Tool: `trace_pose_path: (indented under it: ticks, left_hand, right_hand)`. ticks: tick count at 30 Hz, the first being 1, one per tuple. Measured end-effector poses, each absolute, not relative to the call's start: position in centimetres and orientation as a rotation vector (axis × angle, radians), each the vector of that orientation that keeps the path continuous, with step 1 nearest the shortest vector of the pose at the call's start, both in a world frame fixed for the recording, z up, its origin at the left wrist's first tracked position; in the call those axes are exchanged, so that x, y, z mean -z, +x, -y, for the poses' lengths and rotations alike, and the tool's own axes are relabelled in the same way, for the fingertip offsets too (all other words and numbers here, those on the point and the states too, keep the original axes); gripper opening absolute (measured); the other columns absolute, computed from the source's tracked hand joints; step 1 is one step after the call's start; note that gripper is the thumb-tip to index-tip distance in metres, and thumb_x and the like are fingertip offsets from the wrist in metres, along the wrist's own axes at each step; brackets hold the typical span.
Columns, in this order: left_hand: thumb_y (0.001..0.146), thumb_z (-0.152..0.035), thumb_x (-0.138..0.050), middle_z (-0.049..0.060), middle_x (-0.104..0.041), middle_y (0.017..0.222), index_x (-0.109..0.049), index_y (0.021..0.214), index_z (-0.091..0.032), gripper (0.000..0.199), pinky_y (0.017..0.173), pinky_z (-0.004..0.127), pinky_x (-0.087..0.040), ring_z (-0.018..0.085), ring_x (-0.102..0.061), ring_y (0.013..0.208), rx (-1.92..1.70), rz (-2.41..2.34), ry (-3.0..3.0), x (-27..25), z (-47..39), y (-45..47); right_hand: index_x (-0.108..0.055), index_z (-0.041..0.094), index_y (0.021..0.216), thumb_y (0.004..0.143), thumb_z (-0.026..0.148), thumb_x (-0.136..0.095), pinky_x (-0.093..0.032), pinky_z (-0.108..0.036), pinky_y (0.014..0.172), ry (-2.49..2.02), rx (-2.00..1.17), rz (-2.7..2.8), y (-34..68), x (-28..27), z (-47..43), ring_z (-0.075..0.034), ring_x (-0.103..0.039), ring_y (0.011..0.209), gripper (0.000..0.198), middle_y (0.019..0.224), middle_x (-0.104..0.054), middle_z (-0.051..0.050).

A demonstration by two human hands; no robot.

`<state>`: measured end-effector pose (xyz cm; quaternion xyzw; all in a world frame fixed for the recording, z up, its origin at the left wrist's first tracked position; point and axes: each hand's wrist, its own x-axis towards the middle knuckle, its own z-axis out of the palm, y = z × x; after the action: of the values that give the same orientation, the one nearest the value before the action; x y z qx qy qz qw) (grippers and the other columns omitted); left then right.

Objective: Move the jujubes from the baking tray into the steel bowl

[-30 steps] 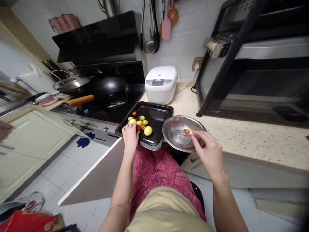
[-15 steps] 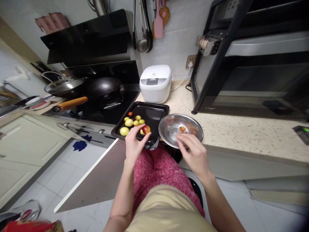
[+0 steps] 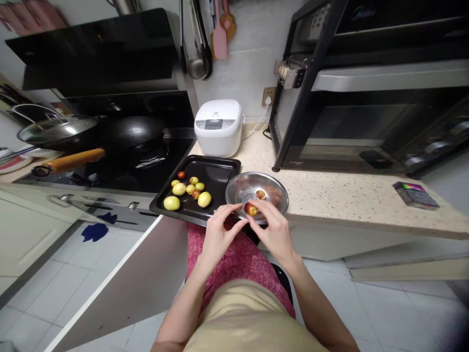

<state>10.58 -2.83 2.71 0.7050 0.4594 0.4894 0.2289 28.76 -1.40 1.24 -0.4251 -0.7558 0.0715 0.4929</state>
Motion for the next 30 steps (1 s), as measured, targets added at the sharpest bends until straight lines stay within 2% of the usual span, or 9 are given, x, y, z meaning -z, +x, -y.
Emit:
trace_pose_path:
  ticks: [3, 6, 12, 15, 23, 27, 30]
  left_hand:
    - [0.093, -0.029, -0.075, 0.010, -0.075, 0.123, -0.071, 0.123, -0.021, 0.031, 0.107, 0.042, -0.055, 0.025, -0.069, 0.119, -1.349, -1.240, 2.103, -2.3, 2.4, 10.2]
    - [0.094, -0.028, -0.074, 0.009, -0.077, 0.119, -0.073, 0.118, -0.021, 0.026, 0.109, 0.047, -0.054, 0.028, -0.068, 0.123, -1.278, -1.225, 2.236, -1.6, 2.0, 10.0]
    - [0.096, -0.029, -0.071, 0.008, -0.079, 0.110, -0.076, 0.108, -0.020, 0.016, 0.111, 0.052, -0.052, 0.027, -0.071, 0.116, -1.261, -1.243, 2.359, -0.7, 1.4, 10.3]
    - [0.097, -0.030, -0.070, 0.006, -0.078, 0.105, -0.077, 0.107, -0.021, 0.016, 0.112, 0.052, -0.051, 0.025, -0.072, 0.111, -1.244, -1.241, 2.383, -0.9, 1.5, 10.4]
    - [0.095, -0.029, -0.071, 0.006, -0.077, 0.106, -0.076, 0.108, -0.019, 0.016, 0.115, 0.051, -0.048, 0.022, -0.071, 0.110, -1.252, -1.249, 2.365, -0.8, 1.7, 10.8]
    - [0.096, -0.030, -0.070, 0.006, -0.077, 0.106, -0.075, 0.109, -0.020, 0.017, 0.115, 0.049, -0.048, 0.022, -0.070, 0.112, -1.259, -1.249, 2.367, -0.8, 1.8, 11.0]
    - [0.097, -0.034, -0.069, 0.007, -0.075, 0.113, -0.072, 0.117, -0.021, 0.024, 0.115, 0.049, -0.049, 0.023, -0.070, 0.115, -1.232, -1.225, 2.371, -1.2, 2.0, 10.7]
  right_hand:
    - [-0.069, 0.019, 0.121, 0.092, 0.020, -0.064, -0.059, -0.042, 0.094, -1.231, -0.169, 1.725, 29.9, -1.3, -0.1, -0.027, -0.072, 0.107, 0.029, 0.117, -0.074, -0.012]
    - [-0.070, 0.016, 0.113, 0.086, 0.017, -0.066, -0.057, -0.040, 0.087, -1.420, -0.192, 1.782, 31.0, -1.8, -1.7, -0.028, -0.073, 0.097, 0.027, 0.111, -0.075, -0.013]
    - [-0.074, 0.022, 0.107, 0.085, 0.016, -0.069, -0.050, -0.031, 0.078, -1.811, -0.233, 2.072, 30.7, -3.5, -3.1, -0.024, -0.074, 0.087, 0.023, 0.096, -0.079, -0.008]
    - [-0.075, 0.022, 0.106, 0.086, 0.019, -0.072, -0.048, -0.030, 0.073, -1.942, -0.225, 2.138, 30.0, -4.2, -3.2, -0.025, -0.074, 0.088, 0.021, 0.096, -0.079, -0.009]
    - [-0.073, 0.019, 0.107, 0.091, 0.013, -0.063, -0.046, -0.030, 0.070, -2.031, -0.151, 2.129, 29.5, -4.9, -3.0, -0.026, -0.075, 0.093, 0.020, 0.100, -0.079, -0.013]
    - [-0.072, 0.019, 0.107, 0.090, 0.016, -0.067, -0.048, -0.031, 0.072, -1.981, -0.110, 2.134, 29.8, -4.6, -2.8, -0.027, -0.074, 0.095, 0.018, 0.104, -0.079, -0.012]
    - [-0.070, 0.018, 0.114, 0.089, 0.021, -0.070, -0.050, -0.033, 0.073, -1.895, -0.044, 2.084, 30.2, -4.1, -2.5, -0.028, -0.074, 0.094, 0.024, 0.107, -0.078, -0.012]
